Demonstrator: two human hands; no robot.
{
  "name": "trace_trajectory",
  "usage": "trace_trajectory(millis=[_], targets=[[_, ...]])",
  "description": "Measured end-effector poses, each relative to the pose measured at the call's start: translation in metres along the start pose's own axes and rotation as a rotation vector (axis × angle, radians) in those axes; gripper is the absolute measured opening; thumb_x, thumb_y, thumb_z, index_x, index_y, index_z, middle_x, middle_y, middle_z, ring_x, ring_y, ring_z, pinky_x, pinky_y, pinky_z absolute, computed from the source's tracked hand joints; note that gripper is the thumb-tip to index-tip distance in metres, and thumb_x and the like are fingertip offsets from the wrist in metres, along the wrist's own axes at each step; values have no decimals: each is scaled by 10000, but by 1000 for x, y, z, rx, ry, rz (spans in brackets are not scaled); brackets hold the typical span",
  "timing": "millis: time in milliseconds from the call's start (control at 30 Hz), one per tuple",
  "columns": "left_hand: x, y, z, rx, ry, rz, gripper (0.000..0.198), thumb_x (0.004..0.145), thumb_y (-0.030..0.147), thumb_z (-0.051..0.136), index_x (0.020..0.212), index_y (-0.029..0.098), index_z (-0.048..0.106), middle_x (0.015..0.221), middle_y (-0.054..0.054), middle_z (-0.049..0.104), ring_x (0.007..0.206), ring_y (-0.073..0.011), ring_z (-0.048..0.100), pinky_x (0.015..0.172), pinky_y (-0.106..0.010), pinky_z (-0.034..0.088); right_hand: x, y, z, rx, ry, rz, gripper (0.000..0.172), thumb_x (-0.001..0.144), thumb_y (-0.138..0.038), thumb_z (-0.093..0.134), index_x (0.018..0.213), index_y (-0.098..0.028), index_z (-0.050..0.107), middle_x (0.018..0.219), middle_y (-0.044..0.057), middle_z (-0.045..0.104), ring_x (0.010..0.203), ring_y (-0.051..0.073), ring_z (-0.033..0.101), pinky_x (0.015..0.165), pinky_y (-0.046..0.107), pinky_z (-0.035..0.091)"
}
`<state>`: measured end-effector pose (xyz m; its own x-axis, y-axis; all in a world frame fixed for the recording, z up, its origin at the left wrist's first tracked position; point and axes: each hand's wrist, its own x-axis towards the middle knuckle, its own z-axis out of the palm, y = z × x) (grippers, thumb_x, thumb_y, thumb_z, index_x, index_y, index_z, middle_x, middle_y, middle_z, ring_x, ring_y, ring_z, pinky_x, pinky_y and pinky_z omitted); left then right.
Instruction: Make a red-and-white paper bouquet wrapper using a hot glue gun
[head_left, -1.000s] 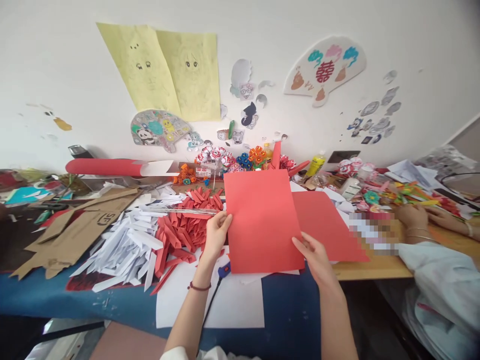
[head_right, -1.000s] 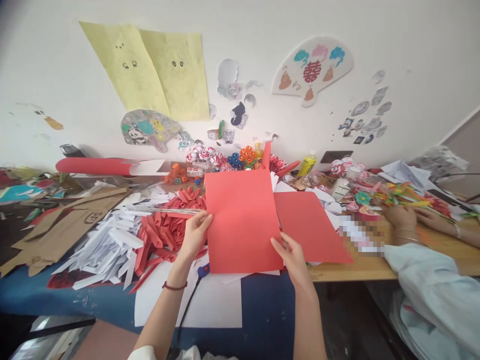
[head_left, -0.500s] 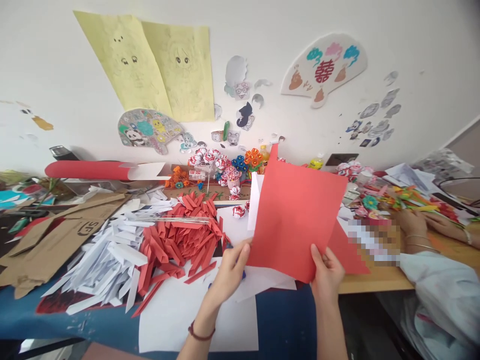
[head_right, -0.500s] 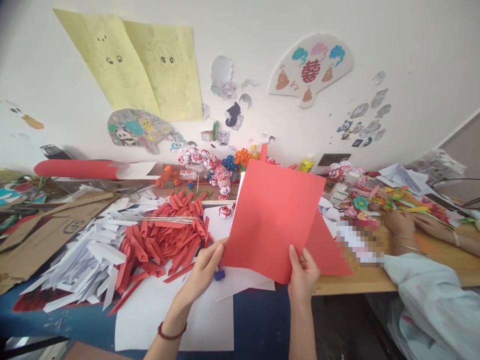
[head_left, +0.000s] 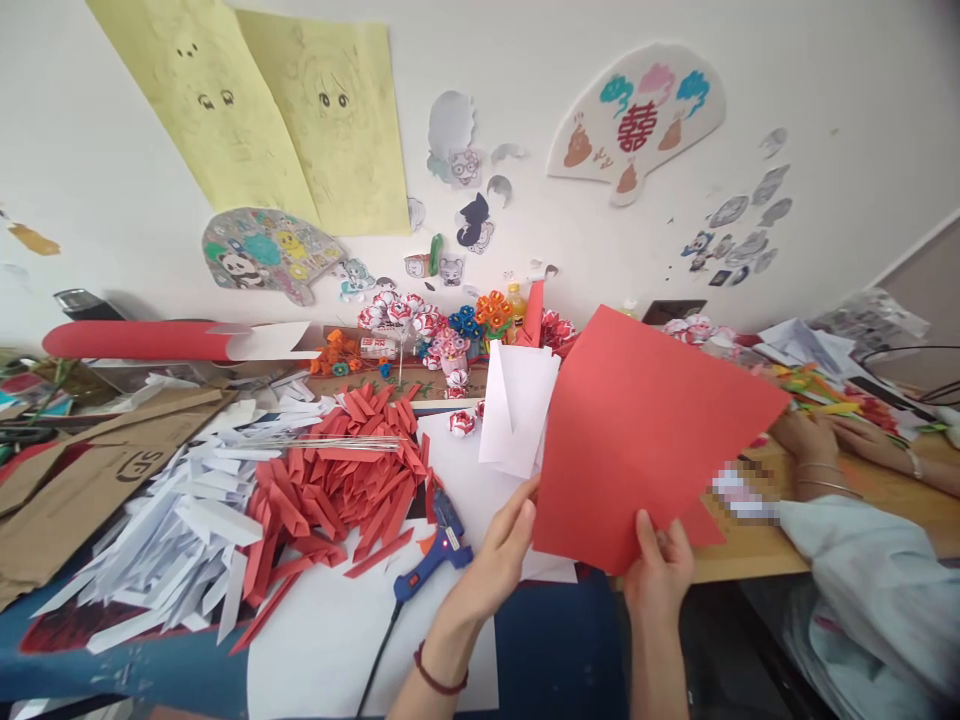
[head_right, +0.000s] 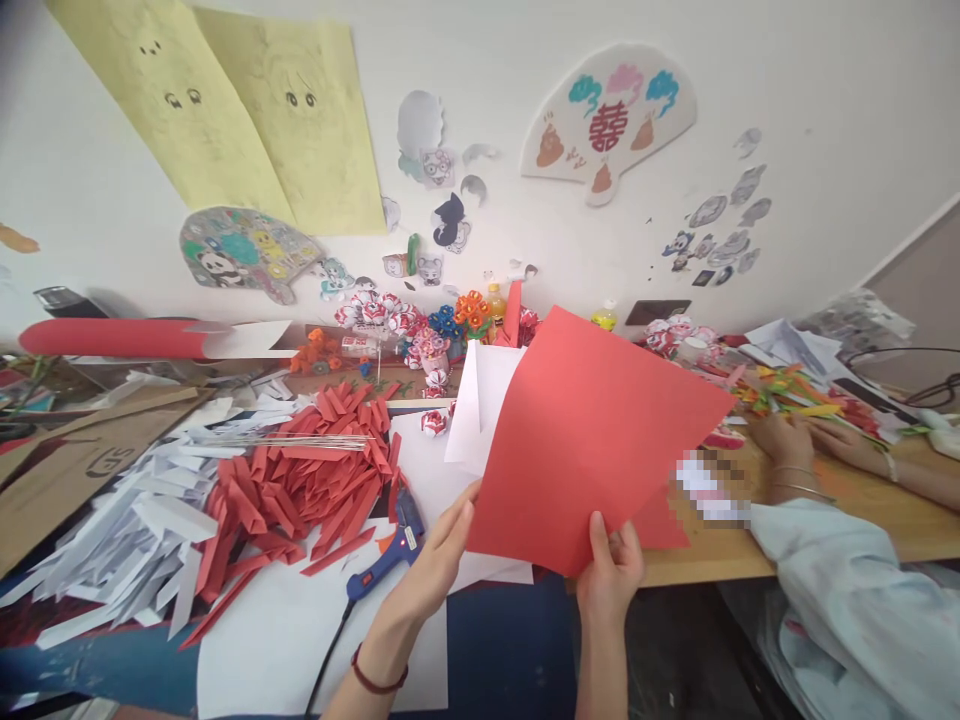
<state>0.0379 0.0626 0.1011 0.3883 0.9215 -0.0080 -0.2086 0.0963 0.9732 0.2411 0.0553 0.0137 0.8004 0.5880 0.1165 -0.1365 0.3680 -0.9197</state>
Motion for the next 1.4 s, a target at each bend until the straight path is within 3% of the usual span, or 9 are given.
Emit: trace_trajectory(millis=[200,333,467,700,1033,1133,1233,1400], targets=[[15,-15,19,-165,-28,19,609,981,599,490,1510,297,492,1619,-35,414,1522,-275,329,1263,-439,288,1,0,-11,-24,-35,66,404,761,-421,812,1076,-197,697,1028,59,727,958,219,678,901,389,558],[20,-3,28,-233,-119,69,609,944,468,642,1505,305,472,1596,-60,451,1477,-280,411,1218,-436,362,2,-1,-13,-22,-51,71,459,769,-428,802,1161,-217,686,1176,74,714,1020,225,676,892,366,563],[25,-1,34,-233,-111,102,647,877,374,744,1469,280,501,1533,-83,524,1419,-299,484,1182,-450,411,2,0,-14,-42,-70,79,537,775,-444,793,1254,-241,658,1283,85,686,1060,236,681,933,387,561],[33,-18,32,-68,-18,120,644,894,360,719,1476,258,464,1494,-74,561,1408,-288,492,1173,-419,420,0,-15,-11,-132,-187,108,700,803,-475,771,1434,-273,542,1370,107,650,1195,282,651,982,419,554],[28,-23,22,101,-102,196,780,964,403,635,1606,337,197,1643,-78,354,1468,-285,397,1164,-419,383,6,-18,-21,-207,-227,138,755,812,-486,768,1485,-287,492,1384,113,648,1206,298,655,1009,434,538],[27,-27,21,163,-66,210,581,1043,478,435,1582,333,274,1633,-85,362,1459,-277,398,1134,-430,379,5,-15,-22,-211,-212,107,753,825,-484,756,1495,-278,483,1415,123,624,1198,296,658,1007,440,537],[29,-28,21,138,41,192,479,1072,508,255,1412,275,498,1528,-109,481,1369,-260,489,1098,-433,397,4,-13,-22,-226,-232,67,721,839,-466,749,1485,-273,495,1464,116,582,1287,293,601,1076,451,487],[37,-19,22,26,156,144,389,1013,567,440,1120,229,601,1233,-99,644,1137,-226,604,1015,-364,468,5,-7,-30,-259,-234,44,655,803,-489,774,1375,-232,587,1372,119,639,1193,274,643,1050,432,496]])
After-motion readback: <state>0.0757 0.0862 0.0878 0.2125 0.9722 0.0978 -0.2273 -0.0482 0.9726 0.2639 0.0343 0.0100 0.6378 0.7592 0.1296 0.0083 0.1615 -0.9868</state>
